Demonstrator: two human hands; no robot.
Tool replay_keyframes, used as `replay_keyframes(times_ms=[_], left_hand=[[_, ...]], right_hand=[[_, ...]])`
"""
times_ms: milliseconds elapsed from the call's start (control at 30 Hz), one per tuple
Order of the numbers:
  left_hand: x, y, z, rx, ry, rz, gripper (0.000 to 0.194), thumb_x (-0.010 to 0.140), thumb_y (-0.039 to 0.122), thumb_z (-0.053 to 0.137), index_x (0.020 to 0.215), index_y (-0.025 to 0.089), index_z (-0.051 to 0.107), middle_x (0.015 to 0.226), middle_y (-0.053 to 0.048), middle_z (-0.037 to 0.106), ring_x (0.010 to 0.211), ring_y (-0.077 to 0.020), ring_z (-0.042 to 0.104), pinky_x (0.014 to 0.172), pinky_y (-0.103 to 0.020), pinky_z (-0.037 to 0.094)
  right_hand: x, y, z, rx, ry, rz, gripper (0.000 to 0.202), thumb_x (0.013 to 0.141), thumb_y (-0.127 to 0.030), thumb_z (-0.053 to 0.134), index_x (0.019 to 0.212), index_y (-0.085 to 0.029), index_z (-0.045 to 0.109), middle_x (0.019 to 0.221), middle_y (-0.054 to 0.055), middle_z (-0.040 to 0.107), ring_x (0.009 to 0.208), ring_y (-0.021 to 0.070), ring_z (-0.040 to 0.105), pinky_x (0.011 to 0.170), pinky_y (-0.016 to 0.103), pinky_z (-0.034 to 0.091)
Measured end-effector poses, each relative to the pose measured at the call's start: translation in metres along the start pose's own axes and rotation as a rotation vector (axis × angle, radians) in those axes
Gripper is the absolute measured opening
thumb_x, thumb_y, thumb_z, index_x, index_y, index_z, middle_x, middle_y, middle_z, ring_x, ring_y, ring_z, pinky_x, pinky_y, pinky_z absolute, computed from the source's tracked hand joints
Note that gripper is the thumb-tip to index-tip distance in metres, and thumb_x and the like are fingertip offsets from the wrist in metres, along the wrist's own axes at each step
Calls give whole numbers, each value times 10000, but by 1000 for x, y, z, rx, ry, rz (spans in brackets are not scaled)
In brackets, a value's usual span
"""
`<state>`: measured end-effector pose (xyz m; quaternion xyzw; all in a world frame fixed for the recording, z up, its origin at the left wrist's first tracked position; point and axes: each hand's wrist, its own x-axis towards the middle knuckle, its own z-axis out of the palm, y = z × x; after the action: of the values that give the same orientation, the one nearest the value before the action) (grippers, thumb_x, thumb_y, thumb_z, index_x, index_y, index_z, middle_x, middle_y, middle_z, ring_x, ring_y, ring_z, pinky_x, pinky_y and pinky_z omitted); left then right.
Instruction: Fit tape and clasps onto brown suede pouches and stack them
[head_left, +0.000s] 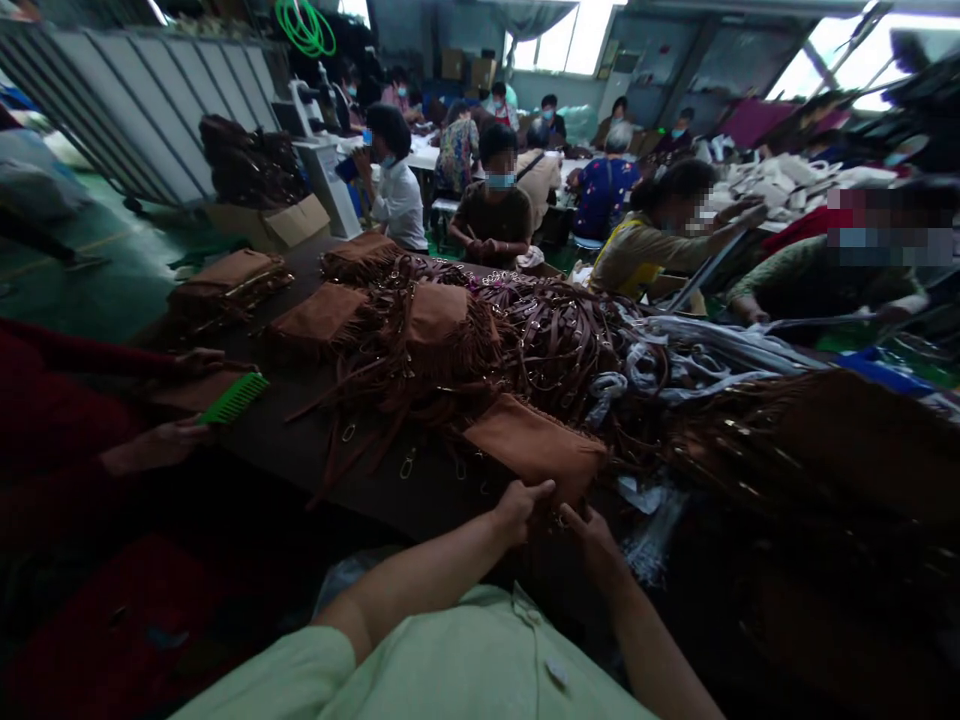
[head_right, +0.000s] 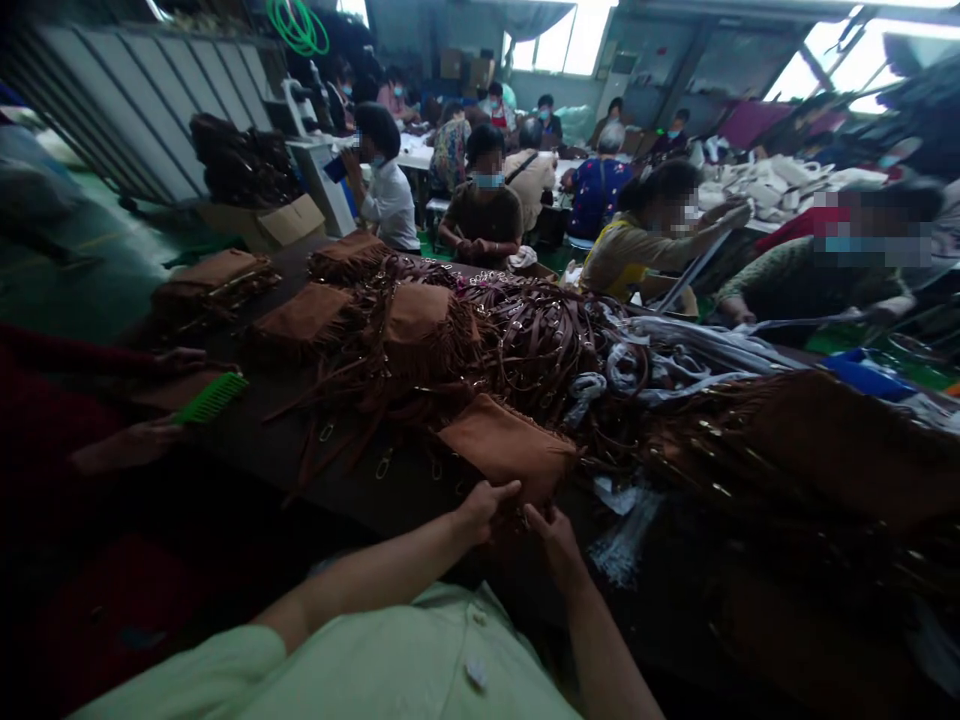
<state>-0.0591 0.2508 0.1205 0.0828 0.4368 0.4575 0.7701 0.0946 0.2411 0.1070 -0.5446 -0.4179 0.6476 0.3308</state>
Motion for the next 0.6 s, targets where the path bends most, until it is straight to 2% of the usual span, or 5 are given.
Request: replay_keyframes(times_ms=[100, 233, 367, 467, 600], left_hand=[[0, -11, 3, 180, -64, -58, 413, 649, 373, 755, 940, 106, 632, 738, -57, 657, 623, -157, 607, 636, -297, 496], [3, -24, -5, 414, -265, -215, 427, 612, 414, 758, 890, 110, 644, 724, -40, 624, 597, -128, 567, 613, -272, 458], [9, -43, -13, 848, -324, -86, 280, 695, 317, 673, 881, 109, 653, 681, -16, 591, 560, -111, 521, 581, -244, 430], [13, -48, -18, 1355, -274, 94, 234, 768, 297, 597, 939, 151, 665, 823, -52, 649, 743, -192, 606, 685, -284, 466], [18, -21, -45, 1837, 17, 179, 237, 848, 291, 503, 999, 180, 648, 1043, -100, 652, 979, -243, 607, 834, -324, 457]], right_hand=[[5, 14, -13, -171, 164, 19, 668, 603, -572, 701, 1077, -105, 634, 1016, 105, 687, 999, 266, 612, 843, 328, 479], [9, 30, -30, -207, 275, 115, 624, 647, -626, 596, 965, -93, 668, 892, 101, 700, 833, 229, 642, 681, 273, 488], [10, 52, -33, -235, 267, 172, 584, 669, -640, 519, 813, -93, 665, 728, 89, 676, 674, 199, 620, 571, 259, 455], [16, 68, -38, -315, 311, 176, 546, 684, -630, 482, 723, -112, 649, 670, 89, 653, 677, 202, 616, 562, 252, 438], [23, 77, -54, -322, 403, 169, 451, 691, -566, 513, 707, -130, 628, 611, 61, 619, 630, 180, 597, 540, 239, 421]])
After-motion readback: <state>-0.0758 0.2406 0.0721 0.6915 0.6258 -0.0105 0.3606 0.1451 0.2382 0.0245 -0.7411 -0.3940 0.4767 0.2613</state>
